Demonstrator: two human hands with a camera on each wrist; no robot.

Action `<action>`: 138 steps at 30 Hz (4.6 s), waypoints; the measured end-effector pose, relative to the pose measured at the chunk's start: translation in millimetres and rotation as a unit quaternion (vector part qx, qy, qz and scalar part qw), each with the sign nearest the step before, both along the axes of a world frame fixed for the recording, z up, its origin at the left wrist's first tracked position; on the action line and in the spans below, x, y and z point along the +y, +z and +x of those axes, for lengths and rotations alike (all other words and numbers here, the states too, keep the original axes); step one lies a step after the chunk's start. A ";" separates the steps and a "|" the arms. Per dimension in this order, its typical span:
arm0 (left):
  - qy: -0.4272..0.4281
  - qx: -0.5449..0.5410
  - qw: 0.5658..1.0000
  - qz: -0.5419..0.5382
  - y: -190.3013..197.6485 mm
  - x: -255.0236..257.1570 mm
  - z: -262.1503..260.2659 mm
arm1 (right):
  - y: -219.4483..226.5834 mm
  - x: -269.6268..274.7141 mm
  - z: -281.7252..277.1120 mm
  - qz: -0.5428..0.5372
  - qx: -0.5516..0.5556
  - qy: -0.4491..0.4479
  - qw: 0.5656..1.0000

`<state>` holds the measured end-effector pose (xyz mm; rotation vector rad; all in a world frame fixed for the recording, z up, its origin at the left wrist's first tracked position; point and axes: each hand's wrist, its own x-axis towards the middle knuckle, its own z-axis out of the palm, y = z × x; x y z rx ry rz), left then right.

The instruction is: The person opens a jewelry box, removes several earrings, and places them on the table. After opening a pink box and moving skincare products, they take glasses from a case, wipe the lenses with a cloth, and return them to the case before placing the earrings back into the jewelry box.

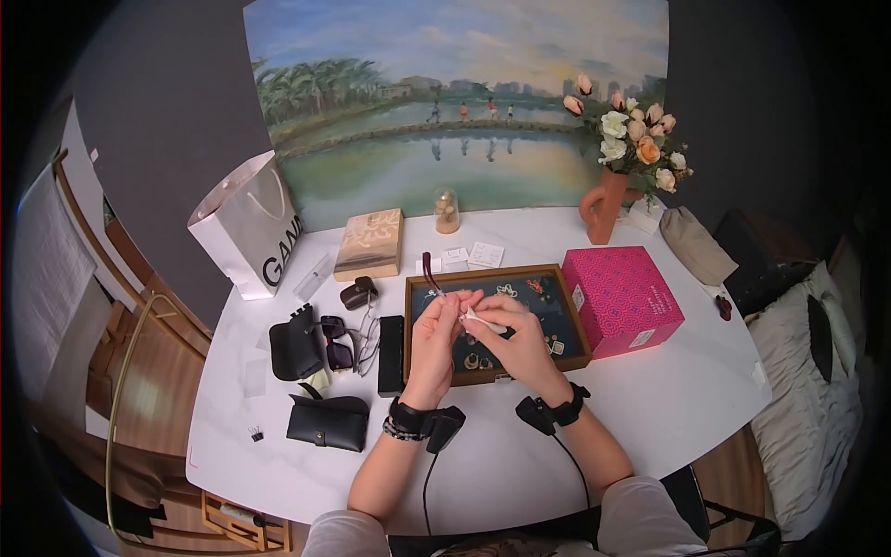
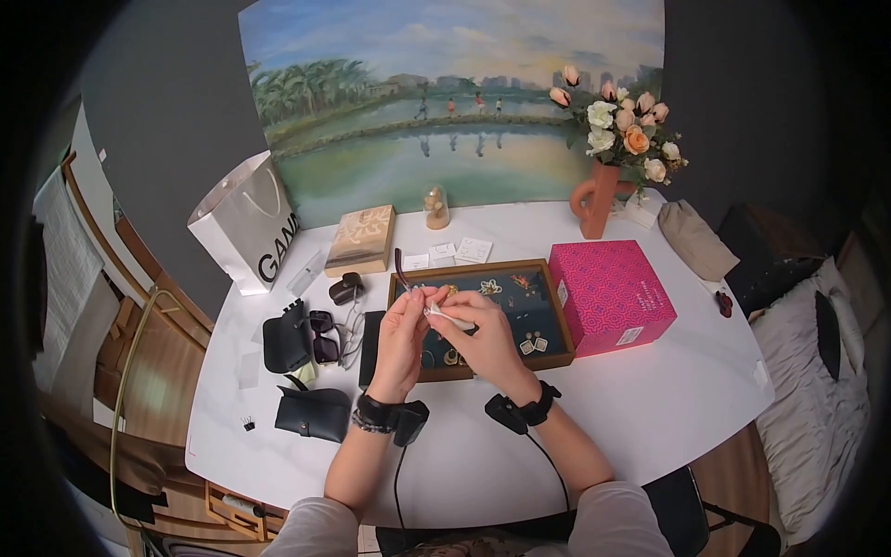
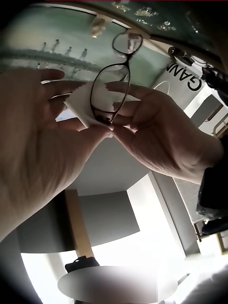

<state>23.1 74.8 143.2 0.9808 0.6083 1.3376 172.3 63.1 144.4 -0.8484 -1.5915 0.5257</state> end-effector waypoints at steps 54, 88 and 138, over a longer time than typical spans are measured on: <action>0.054 -0.007 0.995 0.080 0.7 3.0 -3.3 | 1.3 -0.8 3.8 -0.010 -0.133 -0.019 0.991; 0.060 -0.033 0.992 0.104 2.2 4.9 -12.1 | 9.7 -8.7 12.0 -0.247 -0.048 0.139 0.958; -0.009 0.084 0.986 0.146 -4.7 -14.3 21.5 | -1.8 -3.7 12.6 -0.113 0.032 0.037 0.992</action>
